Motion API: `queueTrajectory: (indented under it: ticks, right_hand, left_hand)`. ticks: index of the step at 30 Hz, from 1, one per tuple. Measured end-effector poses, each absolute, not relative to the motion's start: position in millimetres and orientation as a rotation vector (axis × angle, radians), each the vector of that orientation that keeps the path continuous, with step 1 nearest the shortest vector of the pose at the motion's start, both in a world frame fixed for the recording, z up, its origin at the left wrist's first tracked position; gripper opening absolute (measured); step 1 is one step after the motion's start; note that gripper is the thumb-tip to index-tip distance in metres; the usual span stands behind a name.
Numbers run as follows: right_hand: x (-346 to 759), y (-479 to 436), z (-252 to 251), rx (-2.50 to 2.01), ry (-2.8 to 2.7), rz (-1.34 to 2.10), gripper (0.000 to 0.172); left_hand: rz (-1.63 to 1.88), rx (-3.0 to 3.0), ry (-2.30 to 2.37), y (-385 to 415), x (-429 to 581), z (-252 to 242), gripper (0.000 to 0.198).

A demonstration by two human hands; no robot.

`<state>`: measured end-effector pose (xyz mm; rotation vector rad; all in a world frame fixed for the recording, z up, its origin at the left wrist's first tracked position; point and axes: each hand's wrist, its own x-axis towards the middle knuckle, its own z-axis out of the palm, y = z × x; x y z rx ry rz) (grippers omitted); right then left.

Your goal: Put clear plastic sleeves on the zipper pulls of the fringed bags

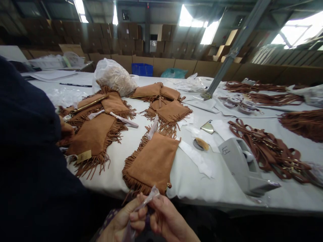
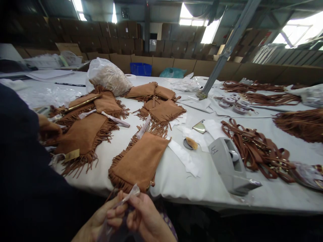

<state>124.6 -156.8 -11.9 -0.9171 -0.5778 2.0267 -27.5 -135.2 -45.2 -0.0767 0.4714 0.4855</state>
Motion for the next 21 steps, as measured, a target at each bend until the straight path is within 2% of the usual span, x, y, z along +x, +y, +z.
queueTrajectory:
  ticks: [2, 5, 9, 12, 16, 21]
  right_hand:
    - [136, -163, -20, -1.186, -0.698, 1.862, 0.055]
    - [155, -174, -38, -1.573, -0.779, 1.374, 0.059]
    - [163, -167, -51, -1.752, -1.177, 0.744, 0.042]
    - [159, -147, -50, -1.724, -1.482, 0.460, 0.033]
    - [163, -134, -40, -1.686, -1.674, 0.335, 0.015]
    - [170, -149, -32, -1.536, -1.821, 0.503, 0.019]
  left_hand:
    - [0.520, -0.075, 0.529, -128, -32, -40, 0.034]
    - [0.634, 0.014, 0.680, -117, -36, -21, 0.033]
    - [0.680, 0.133, 0.764, -111, -32, -2, 0.038]
    - [0.667, 0.215, 0.786, -113, -32, 2, 0.039]
    - [0.727, 0.334, 0.847, -114, -50, -1, 0.038]
    - [0.744, 0.576, 0.971, -114, -78, -20, 0.037]
